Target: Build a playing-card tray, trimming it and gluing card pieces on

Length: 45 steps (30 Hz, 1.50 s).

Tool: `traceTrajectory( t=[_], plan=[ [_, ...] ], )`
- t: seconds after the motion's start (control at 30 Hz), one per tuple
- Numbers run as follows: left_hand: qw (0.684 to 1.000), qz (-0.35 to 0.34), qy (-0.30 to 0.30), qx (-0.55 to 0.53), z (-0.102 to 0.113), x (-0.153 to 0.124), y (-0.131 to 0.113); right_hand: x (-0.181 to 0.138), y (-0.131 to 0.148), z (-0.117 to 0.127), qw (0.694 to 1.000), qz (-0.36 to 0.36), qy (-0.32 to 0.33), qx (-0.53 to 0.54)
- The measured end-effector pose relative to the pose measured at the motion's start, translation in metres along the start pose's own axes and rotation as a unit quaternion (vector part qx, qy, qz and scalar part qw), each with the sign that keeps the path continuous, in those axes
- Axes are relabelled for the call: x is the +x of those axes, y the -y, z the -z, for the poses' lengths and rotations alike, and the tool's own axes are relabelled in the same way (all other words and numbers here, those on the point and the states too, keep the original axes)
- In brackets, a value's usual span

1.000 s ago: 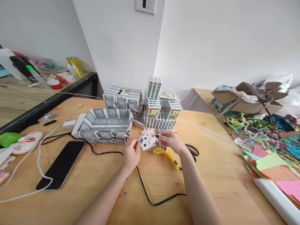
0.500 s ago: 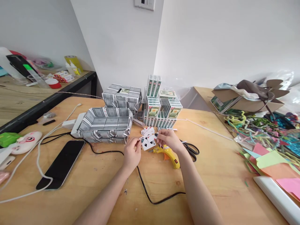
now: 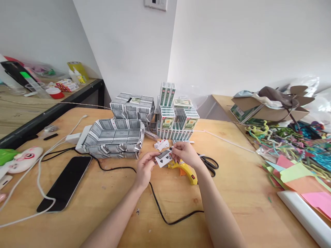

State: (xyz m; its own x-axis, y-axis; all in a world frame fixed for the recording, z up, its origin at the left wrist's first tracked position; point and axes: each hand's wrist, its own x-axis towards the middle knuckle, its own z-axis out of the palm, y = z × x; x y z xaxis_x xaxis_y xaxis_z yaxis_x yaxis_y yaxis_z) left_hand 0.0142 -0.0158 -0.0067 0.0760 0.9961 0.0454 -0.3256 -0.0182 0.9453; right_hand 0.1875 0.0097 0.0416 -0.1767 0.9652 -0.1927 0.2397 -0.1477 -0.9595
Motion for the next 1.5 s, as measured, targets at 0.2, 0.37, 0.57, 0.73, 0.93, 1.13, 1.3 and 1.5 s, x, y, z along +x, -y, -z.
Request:
traceTrajectory(
  t=[0.2, 0.37, 0.57, 0.73, 0.93, 1.13, 1.3, 1.5],
  plan=[
    [0.992, 0.079, -0.041, -0.085, -0.003, 0.003, -0.004, -0.011, 0.012, -0.01, 0.992, 0.069, -0.011, -0.101],
    [0.989, 0.106, -0.029, -0.094, -0.001, 0.006, -0.006, -0.021, 0.023, -0.016, 0.962, 0.151, -0.035, -0.225],
    [0.989, 0.138, 0.034, -0.038, 0.006, 0.009, -0.01, -0.025, 0.026, -0.02, 0.926, 0.233, -0.057, -0.293],
    [0.989, 0.117, 0.071, 0.049, 0.006, 0.009, -0.015, -0.024, 0.025, -0.025, 0.924, 0.243, -0.049, -0.29],
    [0.987, 0.071, 0.109, 0.09, 0.005, 0.006, -0.022, -0.024, 0.023, -0.031, 0.917, 0.255, -0.044, -0.305],
    [0.991, 0.05, 0.088, 0.092, 0.004, 0.004, -0.018, -0.024, 0.022, -0.033, 0.915, 0.251, -0.05, -0.312],
    [0.989, 0.059, 0.097, 0.093, 0.002, 0.005, -0.017, -0.023, 0.02, -0.032, 0.916, 0.248, -0.051, -0.312],
    [0.988, 0.069, 0.108, 0.084, 0.004, 0.006, -0.014, -0.024, 0.023, -0.033, 0.915, 0.24, -0.039, -0.323]
  ],
)
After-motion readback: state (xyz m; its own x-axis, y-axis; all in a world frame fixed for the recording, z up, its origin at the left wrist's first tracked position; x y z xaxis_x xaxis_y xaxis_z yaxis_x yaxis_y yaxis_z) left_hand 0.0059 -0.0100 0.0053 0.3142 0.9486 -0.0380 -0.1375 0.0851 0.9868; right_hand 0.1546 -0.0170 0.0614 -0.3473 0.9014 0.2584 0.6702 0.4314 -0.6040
